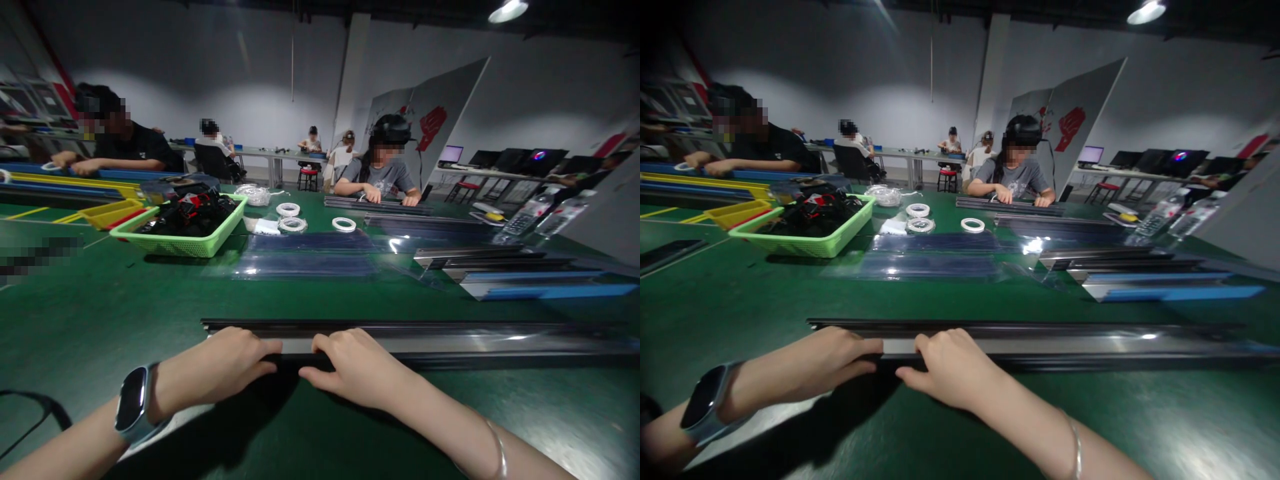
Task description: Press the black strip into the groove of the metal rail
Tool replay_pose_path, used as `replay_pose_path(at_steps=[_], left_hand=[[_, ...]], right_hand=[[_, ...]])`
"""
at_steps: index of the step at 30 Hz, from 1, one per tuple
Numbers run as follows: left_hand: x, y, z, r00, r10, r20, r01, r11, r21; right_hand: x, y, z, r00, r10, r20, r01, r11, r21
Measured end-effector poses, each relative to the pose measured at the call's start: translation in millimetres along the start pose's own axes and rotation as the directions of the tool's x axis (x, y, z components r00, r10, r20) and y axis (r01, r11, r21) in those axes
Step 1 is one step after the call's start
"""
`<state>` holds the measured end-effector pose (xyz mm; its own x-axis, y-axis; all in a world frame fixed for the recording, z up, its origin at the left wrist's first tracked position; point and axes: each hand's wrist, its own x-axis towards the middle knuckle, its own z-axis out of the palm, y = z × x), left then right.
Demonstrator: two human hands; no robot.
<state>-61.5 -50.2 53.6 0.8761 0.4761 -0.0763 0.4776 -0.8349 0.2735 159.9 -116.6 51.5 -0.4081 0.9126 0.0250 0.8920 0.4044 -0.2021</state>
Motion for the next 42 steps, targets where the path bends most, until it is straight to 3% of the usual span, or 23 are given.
replay_pose_path(at_steps=[4, 10, 16, 21, 27, 42], left_hand=[[1.6, 6.0, 0.2, 0.999, 0.007, -0.035, -0.005, 0.999, 0.048], [13.0, 14.0, 15.6, 0.994, 0.034, -0.106, -0.012, 0.981, 0.194], [13.4, 12.6, 18.2, 0.991, 0.030, -0.129, -0.019, 0.996, 0.090], [13.6, 13.3, 14.3, 0.996, 0.022, -0.083, -0.021, 1.000, 0.011], [13.9, 14.2, 13.4, 0.998, 0.013, -0.069, -0.014, 1.000, -0.008], [14.0, 17.8, 9.8, 0.996, 0.017, -0.087, -0.018, 1.000, -0.011]], right_hand=[[3.8, 0.9, 8.0, 1.000, -0.030, -0.005, 0.030, 0.998, 0.048], [6.3, 2.1, 20.9, 0.999, -0.009, -0.031, 0.010, 1.000, 0.018], [5.7, 3.6, 24.2, 0.998, -0.043, -0.037, 0.042, 0.999, -0.027], [4.6, 4.0, 25.2, 0.999, -0.035, -0.037, 0.034, 0.999, -0.020], [3.2, 1.1, 24.9, 0.995, -0.008, -0.099, 0.008, 1.000, -0.004], [1.7, -3.0, 19.4, 0.997, -0.030, -0.064, 0.032, 0.999, 0.028]])
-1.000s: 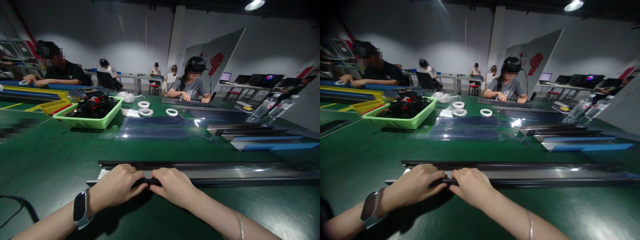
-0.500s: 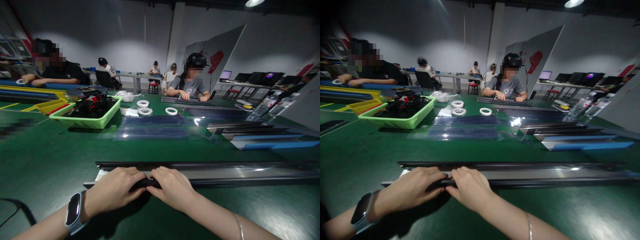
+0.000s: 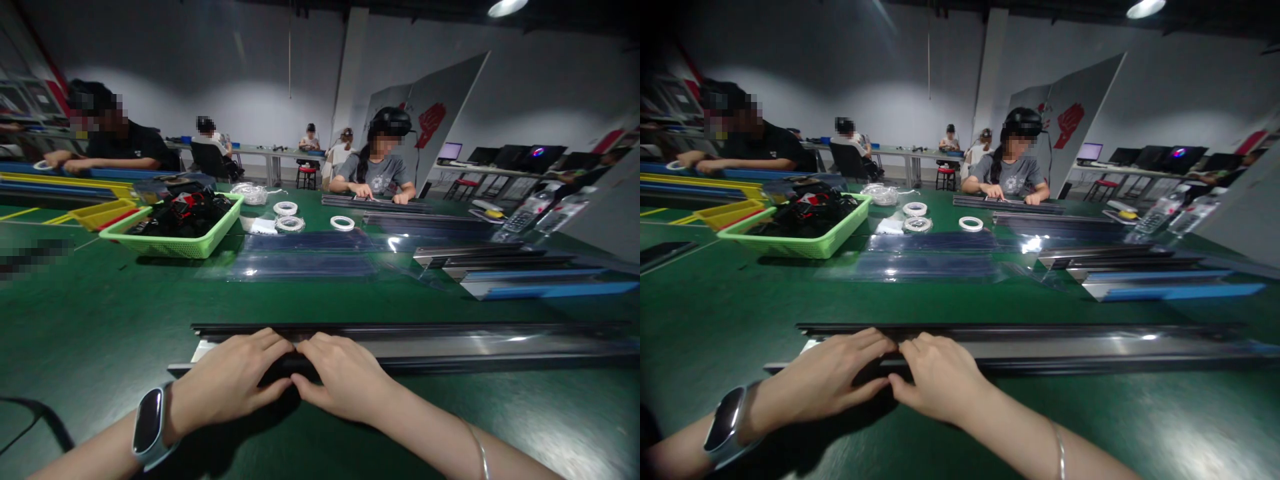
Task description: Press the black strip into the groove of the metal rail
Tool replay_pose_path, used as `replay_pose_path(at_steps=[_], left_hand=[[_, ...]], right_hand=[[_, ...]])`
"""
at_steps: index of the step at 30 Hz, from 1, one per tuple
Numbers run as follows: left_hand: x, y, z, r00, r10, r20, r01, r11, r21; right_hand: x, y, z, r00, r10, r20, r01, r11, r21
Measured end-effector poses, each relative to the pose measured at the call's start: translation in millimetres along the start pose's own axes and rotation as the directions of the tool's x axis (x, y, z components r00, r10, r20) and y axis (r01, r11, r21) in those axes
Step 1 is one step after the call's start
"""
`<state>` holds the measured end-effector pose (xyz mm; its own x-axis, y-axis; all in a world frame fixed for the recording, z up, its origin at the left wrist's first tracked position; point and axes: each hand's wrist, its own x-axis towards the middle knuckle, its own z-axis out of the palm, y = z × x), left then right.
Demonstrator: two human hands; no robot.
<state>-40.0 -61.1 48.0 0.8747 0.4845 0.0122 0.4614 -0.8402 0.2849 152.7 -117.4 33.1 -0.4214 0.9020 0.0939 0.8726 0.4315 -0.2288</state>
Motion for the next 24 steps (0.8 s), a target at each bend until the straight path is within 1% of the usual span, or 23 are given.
replay_pose_path(at_steps=[5, 9, 13, 16, 21, 24], left_hand=[[-0.9, -0.4, 0.7, 0.999, -0.027, 0.019, 0.027, 0.999, 0.020], [-1.4, -0.9, 1.4, 1.000, -0.005, 0.000, 0.005, 1.000, 0.006], [-1.4, -1.8, 2.0, 1.000, -0.015, 0.012, 0.015, 1.000, 0.025], [-1.0, -1.6, 1.8, 0.999, -0.025, 0.029, 0.024, 0.999, 0.036], [-0.9, -1.5, 2.5, 1.000, 0.006, -0.007, -0.006, 1.000, 0.021], [-1.1, -2.1, 3.9, 1.000, 0.009, -0.002, -0.009, 1.000, 0.028]], right_hand=[[0.3, -1.5, -1.0, 0.999, 0.024, -0.030, -0.025, 1.000, -0.018], [1.2, -2.2, -2.1, 1.000, -0.004, -0.026, 0.003, 0.999, -0.040], [1.4, -2.0, -1.6, 0.998, 0.036, -0.057, -0.039, 0.998, -0.039], [0.8, -1.9, -0.3, 0.998, 0.037, -0.051, -0.041, 0.997, -0.061], [0.5, -1.7, 3.0, 0.996, 0.044, -0.075, -0.050, 0.996, -0.081], [1.2, -1.8, 3.1, 0.996, 0.041, -0.081, -0.048, 0.995, -0.085]])
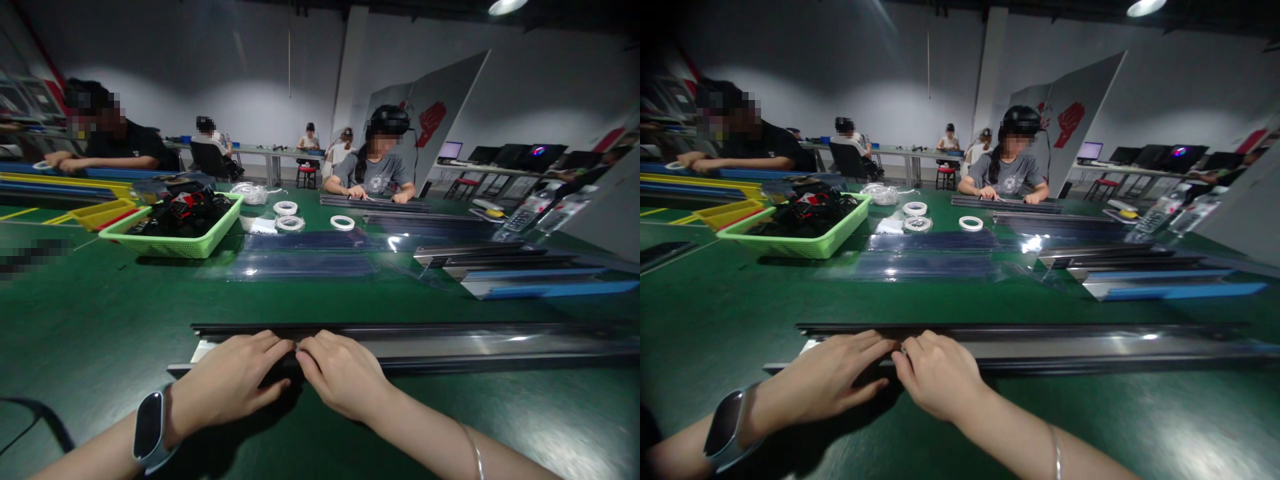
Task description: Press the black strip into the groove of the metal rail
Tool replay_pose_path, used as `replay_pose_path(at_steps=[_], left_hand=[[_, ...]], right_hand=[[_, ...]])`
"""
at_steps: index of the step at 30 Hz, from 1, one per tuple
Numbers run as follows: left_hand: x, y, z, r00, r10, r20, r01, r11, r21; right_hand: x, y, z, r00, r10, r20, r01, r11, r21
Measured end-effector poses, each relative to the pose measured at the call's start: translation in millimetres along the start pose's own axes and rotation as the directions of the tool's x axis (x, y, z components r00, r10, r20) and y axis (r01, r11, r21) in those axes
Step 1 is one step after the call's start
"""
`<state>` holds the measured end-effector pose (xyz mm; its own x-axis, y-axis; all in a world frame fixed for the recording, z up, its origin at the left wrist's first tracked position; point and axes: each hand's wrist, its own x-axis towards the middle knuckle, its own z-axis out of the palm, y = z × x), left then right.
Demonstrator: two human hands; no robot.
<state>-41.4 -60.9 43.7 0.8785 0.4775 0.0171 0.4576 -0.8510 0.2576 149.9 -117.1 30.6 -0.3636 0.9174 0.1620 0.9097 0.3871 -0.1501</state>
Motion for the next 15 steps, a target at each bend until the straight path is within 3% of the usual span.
replay_pose_path(at_steps=[15], left_hand=[[-2.5, 0.1, -2.4, 0.998, -0.046, 0.048, 0.048, 0.998, -0.028]], right_hand=[[0.3, -0.2, -4.2, 0.999, -0.010, 0.036, 0.009, 1.000, 0.030]])
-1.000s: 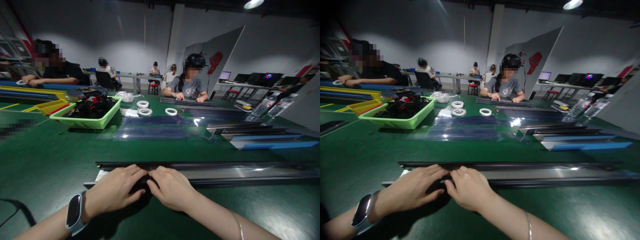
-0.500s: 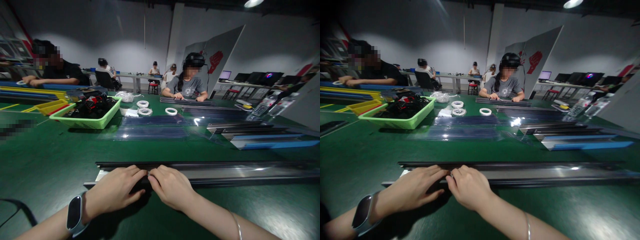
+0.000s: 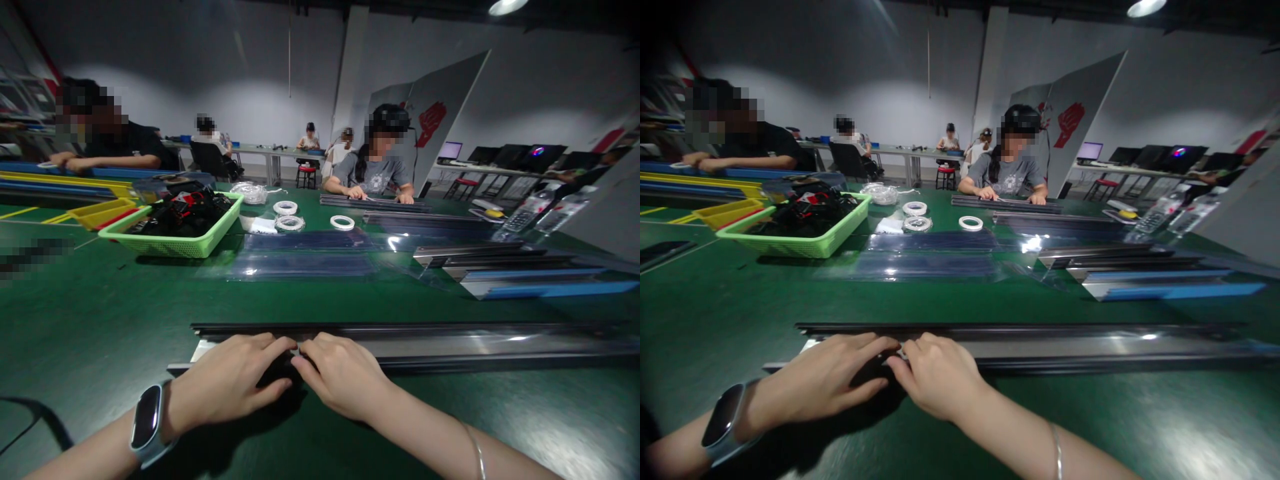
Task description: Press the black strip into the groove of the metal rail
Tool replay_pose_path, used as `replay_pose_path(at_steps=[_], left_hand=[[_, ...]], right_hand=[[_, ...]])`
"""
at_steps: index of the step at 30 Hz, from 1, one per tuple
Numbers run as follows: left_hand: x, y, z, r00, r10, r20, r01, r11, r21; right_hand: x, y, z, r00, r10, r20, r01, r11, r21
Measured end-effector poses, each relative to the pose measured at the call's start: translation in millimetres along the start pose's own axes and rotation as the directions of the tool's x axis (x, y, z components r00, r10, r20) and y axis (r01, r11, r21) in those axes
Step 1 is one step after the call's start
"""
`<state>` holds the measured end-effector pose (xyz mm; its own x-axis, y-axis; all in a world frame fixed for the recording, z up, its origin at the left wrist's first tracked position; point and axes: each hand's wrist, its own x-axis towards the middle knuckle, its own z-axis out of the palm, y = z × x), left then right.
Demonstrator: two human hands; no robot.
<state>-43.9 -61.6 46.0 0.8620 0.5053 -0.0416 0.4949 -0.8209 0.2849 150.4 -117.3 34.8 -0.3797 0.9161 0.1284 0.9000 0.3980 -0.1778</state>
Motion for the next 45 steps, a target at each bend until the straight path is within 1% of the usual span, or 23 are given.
replay_pose_path(at_steps=[3, 8, 14, 20, 25, 29, 33, 39, 45], left_hand=[[-0.2, 0.3, -0.8, 1.000, 0.005, -0.015, -0.006, 1.000, -0.019], [0.4, -0.8, -0.3, 1.000, 0.022, 0.005, -0.022, 1.000, 0.012], [0.0, -1.3, 1.3, 0.997, 0.049, -0.063, -0.050, 0.999, -0.005], [0.4, -1.6, 0.4, 0.999, 0.048, -0.009, -0.048, 0.999, 0.002], [0.2, -1.2, -1.2, 0.999, 0.029, -0.020, -0.030, 0.999, -0.043], [0.1, -0.8, -1.6, 0.999, 0.044, -0.010, -0.045, 0.998, -0.039], [-0.2, -1.0, -0.8, 0.999, 0.040, -0.032, -0.042, 0.998, -0.043], [0.0, -1.4, -1.6, 0.999, 0.027, -0.017, -0.028, 0.997, -0.071], [-0.8, -0.9, -3.3, 0.999, 0.029, -0.036, -0.032, 0.996, -0.087]], right_hand=[[-0.1, -0.5, -0.8, 1.000, 0.024, 0.006, -0.024, 1.000, 0.004], [-1.7, 0.8, 0.8, 0.998, 0.049, -0.030, -0.046, 0.996, 0.077], [0.0, 1.3, 0.4, 1.000, 0.025, 0.008, -0.025, 1.000, 0.004], [-1.9, 2.5, 1.5, 1.000, -0.008, -0.010, 0.009, 1.000, 0.026], [-1.6, 2.5, 0.2, 1.000, -0.009, 0.003, 0.009, 1.000, 0.030], [-1.7, 2.8, 0.5, 1.000, -0.015, -0.005, 0.016, 0.998, 0.058], [-1.5, 3.3, 0.5, 1.000, -0.025, 0.015, 0.025, 0.999, 0.036], [-1.1, 3.7, 1.5, 1.000, 0.002, 0.004, -0.002, 0.998, 0.057], [-0.7, 2.4, -0.1, 0.999, 0.014, 0.031, -0.016, 0.999, 0.048]])
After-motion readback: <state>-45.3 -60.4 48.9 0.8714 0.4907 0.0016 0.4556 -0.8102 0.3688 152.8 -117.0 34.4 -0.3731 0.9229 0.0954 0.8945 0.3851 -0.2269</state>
